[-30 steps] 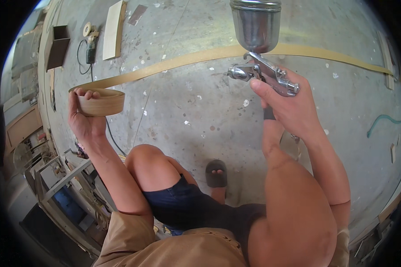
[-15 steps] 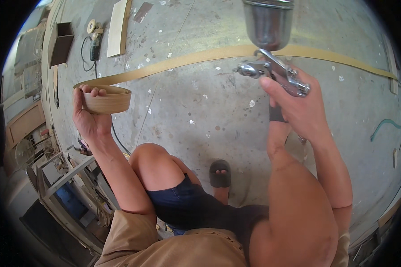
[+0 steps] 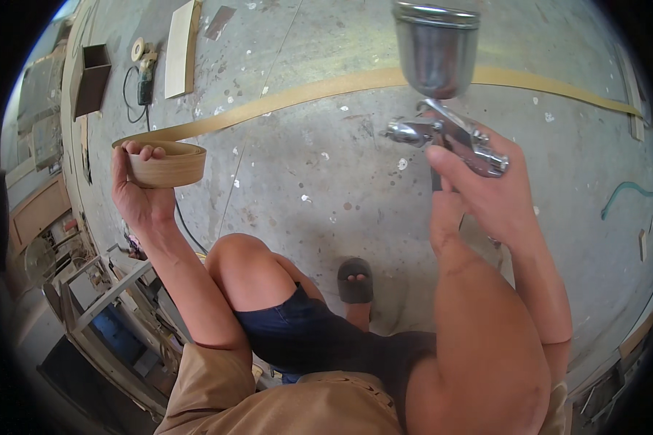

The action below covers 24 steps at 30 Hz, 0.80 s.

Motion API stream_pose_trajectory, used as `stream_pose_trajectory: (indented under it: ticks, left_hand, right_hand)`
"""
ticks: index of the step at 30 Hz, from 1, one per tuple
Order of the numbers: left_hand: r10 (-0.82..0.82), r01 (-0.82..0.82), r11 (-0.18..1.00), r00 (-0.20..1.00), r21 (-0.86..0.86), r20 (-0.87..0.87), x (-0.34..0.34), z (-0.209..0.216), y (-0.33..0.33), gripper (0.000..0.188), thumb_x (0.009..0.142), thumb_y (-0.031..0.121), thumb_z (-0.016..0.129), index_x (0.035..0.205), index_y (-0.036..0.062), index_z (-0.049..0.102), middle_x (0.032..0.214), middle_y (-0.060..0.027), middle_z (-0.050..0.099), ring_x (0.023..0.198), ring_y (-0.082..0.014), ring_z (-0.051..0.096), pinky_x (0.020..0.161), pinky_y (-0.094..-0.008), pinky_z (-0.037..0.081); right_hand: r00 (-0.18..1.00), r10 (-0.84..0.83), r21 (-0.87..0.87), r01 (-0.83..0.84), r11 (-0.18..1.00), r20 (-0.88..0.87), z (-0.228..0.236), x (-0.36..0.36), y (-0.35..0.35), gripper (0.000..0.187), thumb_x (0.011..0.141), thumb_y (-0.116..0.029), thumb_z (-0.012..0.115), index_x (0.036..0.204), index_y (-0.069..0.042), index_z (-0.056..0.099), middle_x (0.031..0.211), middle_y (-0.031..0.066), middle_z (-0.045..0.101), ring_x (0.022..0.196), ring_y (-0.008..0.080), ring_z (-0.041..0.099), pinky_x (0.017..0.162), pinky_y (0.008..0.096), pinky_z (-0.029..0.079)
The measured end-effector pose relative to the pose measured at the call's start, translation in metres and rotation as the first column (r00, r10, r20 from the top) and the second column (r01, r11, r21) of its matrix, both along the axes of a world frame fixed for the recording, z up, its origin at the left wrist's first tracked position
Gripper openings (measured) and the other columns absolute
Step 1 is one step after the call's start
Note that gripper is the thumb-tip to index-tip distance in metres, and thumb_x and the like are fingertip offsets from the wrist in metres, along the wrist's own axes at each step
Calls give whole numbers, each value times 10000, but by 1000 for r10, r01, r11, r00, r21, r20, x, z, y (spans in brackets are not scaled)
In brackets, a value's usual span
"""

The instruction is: Applying adhesive or coating to a long strip of wood veneer using a pneumatic spray gun.

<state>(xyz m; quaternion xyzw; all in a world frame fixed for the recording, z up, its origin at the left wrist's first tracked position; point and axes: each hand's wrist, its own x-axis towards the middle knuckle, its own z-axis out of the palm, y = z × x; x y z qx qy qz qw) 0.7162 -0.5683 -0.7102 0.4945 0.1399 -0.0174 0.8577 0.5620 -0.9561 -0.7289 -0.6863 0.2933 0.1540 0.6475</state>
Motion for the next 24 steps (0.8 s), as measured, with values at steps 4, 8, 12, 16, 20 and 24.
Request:
stream_pose_trajectory:
  ticks: [4,8,12,16,20,24]
  left_hand:
    - [4,-4,1000,1000,23,0,-1,-2,1,152,1008,210,566,1048,64,548,927,-38,584,780,-176,556,837,-370,464]
    - [8,-8,1000,1000,23,-2,1,0,-5,150,1007,205,566,1046,61,549,929,-36,586,774,-173,555,836,-370,464]
    - [15,-15,999,1000,42,-5,1,0,-4,148,1010,202,558,1046,59,548,928,-35,585,772,-172,553,833,-371,466]
    - [-5,5,999,1000,44,-1,2,1,-4,148,1016,203,545,1044,58,547,927,-36,583,771,-171,552,830,-368,471]
    - [-20,20,999,1000,46,3,5,-5,-6,151,1019,202,539,1046,54,544,930,-41,582,773,-174,552,829,-363,474]
    - [-48,48,999,999,22,-1,7,-9,-7,154,1020,198,536,1052,48,540,932,-46,580,785,-181,551,828,-369,472]
  right_hand:
    - [999,33,58,-35,998,38,-6,2,7,351,899,-120,721,1238,-43,679,825,-29,624,674,56,514,624,215,435]
    - [999,-27,22,26,999,38,-5,-6,-8,343,903,-134,716,1234,-51,680,802,-27,629,627,32,498,526,204,395]
    - [998,-56,-49,57,997,24,-4,-15,-19,352,923,-171,690,1256,-61,663,720,-36,594,561,17,476,438,191,339]
    - [997,-75,-137,76,988,7,-4,-26,-32,358,937,-209,671,1262,-60,653,679,-32,570,525,17,454,432,186,340]
    - [994,-109,-212,105,972,-8,0,-38,-46,362,940,-219,669,1265,-61,648,675,-32,563,523,16,449,426,188,339]
    - [988,-151,-264,134,955,-45,3,-47,-58,364,947,-230,664,1268,-59,646,685,-26,552,546,20,461,425,193,340]
